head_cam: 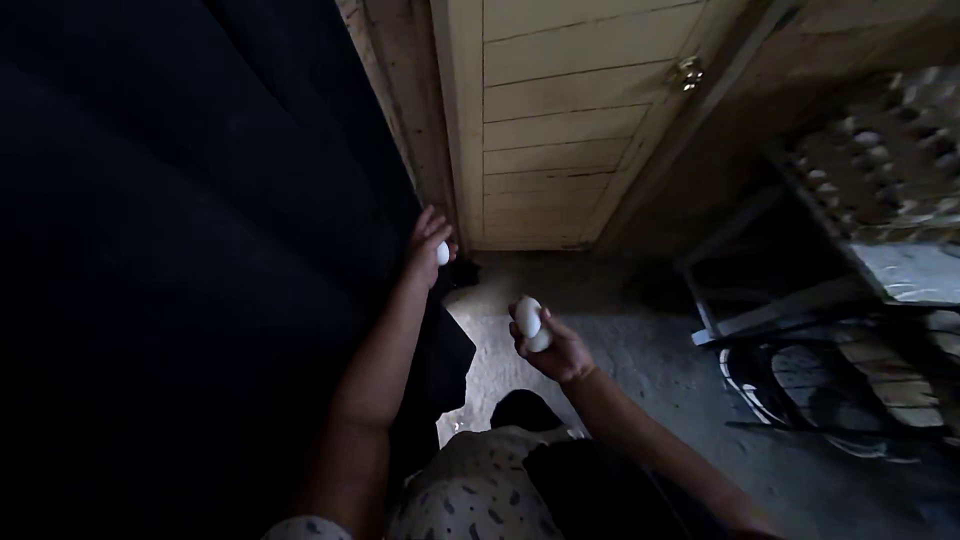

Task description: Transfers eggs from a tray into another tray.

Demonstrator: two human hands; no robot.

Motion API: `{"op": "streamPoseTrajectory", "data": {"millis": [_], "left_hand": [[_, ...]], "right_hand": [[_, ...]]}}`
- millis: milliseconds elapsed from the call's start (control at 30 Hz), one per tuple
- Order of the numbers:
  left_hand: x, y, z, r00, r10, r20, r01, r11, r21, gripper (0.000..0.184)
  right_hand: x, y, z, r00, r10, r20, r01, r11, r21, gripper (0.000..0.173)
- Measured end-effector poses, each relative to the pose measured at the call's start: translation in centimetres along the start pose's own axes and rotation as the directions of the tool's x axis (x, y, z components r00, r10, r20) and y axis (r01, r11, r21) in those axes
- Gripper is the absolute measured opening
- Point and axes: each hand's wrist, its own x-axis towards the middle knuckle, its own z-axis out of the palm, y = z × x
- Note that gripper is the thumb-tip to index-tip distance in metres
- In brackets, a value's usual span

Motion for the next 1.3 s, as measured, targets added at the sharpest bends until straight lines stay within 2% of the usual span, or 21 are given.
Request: {"op": "streamPoseTrajectory", "data": {"millis": [167, 267, 333, 433, 500, 533, 600, 633, 667, 700, 733, 767, 800, 833, 867, 900, 933, 1000, 1133, 1200, 1300], "left_hand": [[8.9, 0.9, -6.8, 0.922, 0.104, -0.373, -0.114, 0.993, -0.006, 0.100], [8.2, 2.0, -13.5, 0.754, 0.126, -0.644, -0.158, 0.987, 0.008, 0.077], [5.4, 2.2, -18.7, 0.579, 0.149, -0.802, -0.160, 0.985, 0.067, 0.071], [-0.6, 5.1, -25.3, 0.223, 0.206, -0.953, -0.193, 0.967, 0.164, 0.068], [-6.1, 8.3, -27.8, -0.004, 0.182, -0.983, -0.346, 0.922, 0.172, 0.029], [-9.3, 9.6, -28.9, -0.087, 0.183, -0.979, -0.478, 0.855, 0.202, 0.014], [-17.0, 10.1, -30.7, -0.168, 0.437, -0.884, -0.634, 0.639, 0.436, 0.030], [-20.4, 10.3, -30.6, -0.164, 0.597, -0.785, -0.506, 0.633, 0.586, 0.030], [-19.8, 12.9, -28.5, -0.417, 0.479, -0.773, -0.299, 0.730, 0.614, 0.027], [-19.1, 15.7, -26.2, -0.492, 0.363, -0.791, -0.094, 0.881, 0.463, 0.036], [-17.9, 17.8, -24.9, -0.507, 0.331, -0.796, 0.052, 0.934, 0.354, 0.038], [-17.3, 18.1, -25.5, -0.461, 0.440, -0.770, 0.167, 0.896, 0.412, 0.029], [-17.4, 16.6, -27.5, -0.353, 0.681, -0.642, 0.275, 0.731, 0.624, 0.023], [-17.4, 15.7, -30.0, -0.144, 0.819, -0.555, 0.301, 0.571, 0.764, 0.028], [-17.0, 15.3, -32.4, 0.036, 0.839, -0.543, 0.303, 0.509, 0.806, 0.044], [-15.6, 15.6, -34.2, 0.113, 0.798, -0.592, 0.324, 0.534, 0.781, 0.064], [-14.0, 16.1, -36.1, 0.118, 0.754, -0.647, 0.320, 0.588, 0.743, 0.077], [-11.9, 17.1, -40.8, 0.051, 0.708, -0.704, 0.240, 0.676, 0.697, 0.094], [-11.9, 19.4, -52.4, -0.016, 0.791, -0.612, 0.026, 0.612, 0.790, 0.103], [-13.1, 21.3, -57.6, 0.026, 0.839, -0.543, -0.121, 0.542, 0.832, 0.097], [-14.7, 26.1, -63.8, 0.179, 0.859, -0.479, -0.204, 0.509, 0.836, 0.079]], "right_hand": [[10.3, -3.4, 1.3, 0.995, 0.068, 0.070, -0.060, 0.992, -0.110, 0.059], [17.7, -5.1, 2.6, 0.973, 0.170, 0.155, -0.143, 0.974, -0.174, 0.063], [21.8, -5.4, 4.0, 0.946, 0.270, 0.179, -0.243, 0.957, -0.157, 0.058], [27.9, -5.0, 6.3, 0.857, 0.470, 0.212, -0.436, 0.880, -0.190, 0.052], [31.1, -3.5, 7.8, 0.766, 0.603, 0.222, -0.548, 0.793, -0.265, 0.048], [32.5, -2.6, 8.6, 0.719, 0.661, 0.213, -0.594, 0.744, -0.305, 0.048], [35.3, -0.1, 9.9, 0.627, 0.754, 0.199, -0.673, 0.652, -0.351, 0.050], [36.6, 1.3, 10.6, 0.585, 0.786, 0.198, -0.705, 0.614, -0.356, 0.050], [37.7, 2.9, 11.3, 0.558, 0.809, 0.186, -0.728, 0.584, -0.359, 0.048], [38.6, 4.5, 12.2, 0.539, 0.826, 0.167, -0.746, 0.560, -0.360, 0.045], [39.5, 6.1, 13.2, 0.521, 0.840, 0.152, -0.762, 0.538, -0.361, 0.044], [40.4, 7.7, 14.3, 0.501, 0.854, 0.139, -0.778, 0.515, -0.359, 0.042], [41.2, 9.3, 15.4, 0.489, 0.863, 0.130, -0.782, 0.499, -0.372, 0.041], [41.9, 10.9, 16.5, 0.480, 0.869, 0.122, -0.779, 0.486, -0.395, 0.039], [42.6, 12.5, 17.6, 0.479, 0.871, 0.113, -0.770, 0.478, -0.423, 0.037], [43.4, 14.0, 18.6, 0.480, 0.871, 0.103, -0.760, 0.472, -0.447, 0.037], [44.3, 15.5, 19.7, 0.486, 0.869, 0.091, -0.748, 0.468, -0.470, 0.037], [46.4, 18.3, 21.7, 0.531, 0.846, 0.045, -0.716, 0.477, -0.510, 0.039], [52.2, 24.9, 25.6, 0.651, 0.759, -0.012, -0.687, 0.583, -0.434, 0.035], [55.0, 28.4, 27.9, 0.690, 0.723, -0.043, -0.676, 0.622, -0.395, 0.033], [59.1, 33.7, 33.1, 0.734, 0.676, -0.064, -0.649, 0.671, -0.358, 0.033]]}}
